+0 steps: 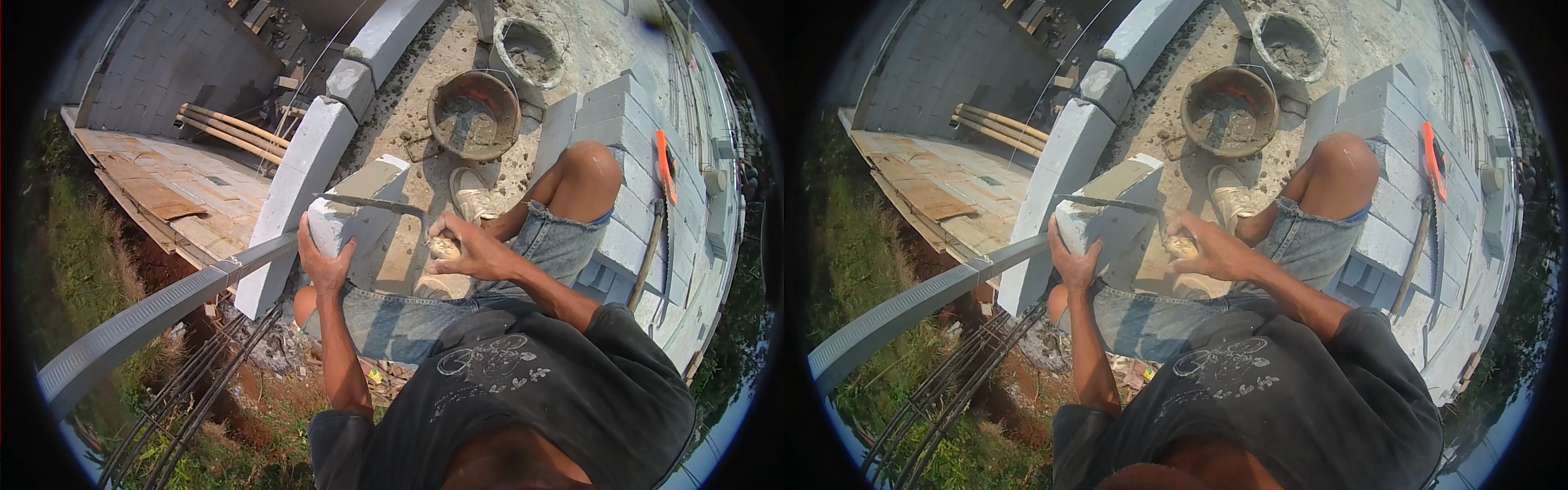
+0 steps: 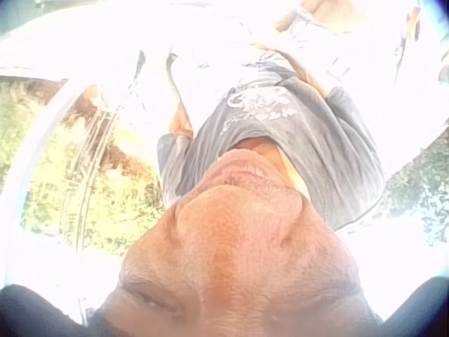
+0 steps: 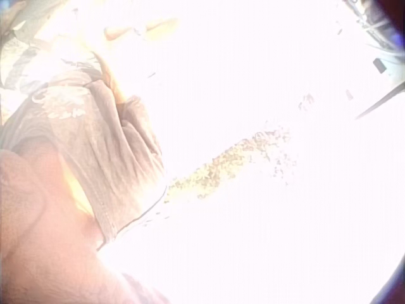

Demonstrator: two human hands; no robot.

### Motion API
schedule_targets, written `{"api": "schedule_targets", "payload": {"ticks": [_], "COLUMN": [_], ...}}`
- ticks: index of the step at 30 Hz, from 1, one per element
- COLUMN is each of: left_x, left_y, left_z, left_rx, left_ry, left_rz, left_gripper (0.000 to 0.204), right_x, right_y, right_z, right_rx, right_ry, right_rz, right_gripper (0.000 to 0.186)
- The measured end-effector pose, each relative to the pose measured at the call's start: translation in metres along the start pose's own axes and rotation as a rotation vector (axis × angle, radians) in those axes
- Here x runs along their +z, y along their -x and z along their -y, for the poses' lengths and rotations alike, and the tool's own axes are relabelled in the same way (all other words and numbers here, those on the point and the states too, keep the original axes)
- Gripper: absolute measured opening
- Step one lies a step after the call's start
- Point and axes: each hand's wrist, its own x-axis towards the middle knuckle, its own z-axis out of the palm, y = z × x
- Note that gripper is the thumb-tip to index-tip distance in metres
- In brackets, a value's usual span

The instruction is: The person is cutting lightweight concrete blocks with a saw and then laying them using mortar and a trowel on a wall structure.

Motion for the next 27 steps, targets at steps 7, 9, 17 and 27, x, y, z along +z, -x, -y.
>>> {"api": "schedule_targets", "payload": {"ticks": [7, 9, 17, 27], "left_x": [-0.002, -0.001, 0.0, -0.001], "left_y": [-0.002, -0.001, 0.0, 0.001], "left_z": [-0.001, 0.0, 0.004, -0.004], "left_rx": [-0.035, -0.03, -0.027, 0.018], "left_ry": [0.092, 0.089, 0.071, 0.016], "left_rz": [0.01, -0.006, 0.005, -0.011], "left_gripper": [0.098, 0.098, 0.098, 0.098], "right_x": [-0.002, -0.001, 0.0, -0.006], "right_y": [-0.023, -0.026, -0.006, -0.033], "right_z": [-0.037, -0.047, -0.057, -0.032], "right_rx": [0.098, 0.142, 0.282, 0.343], "right_ry": [0.305, 0.34, 0.601, 0.501], "right_rz": [-0.426, -0.389, -0.269, -0.189], "right_gripper": [0.058, 0.055, 0.049, 0.052]}}
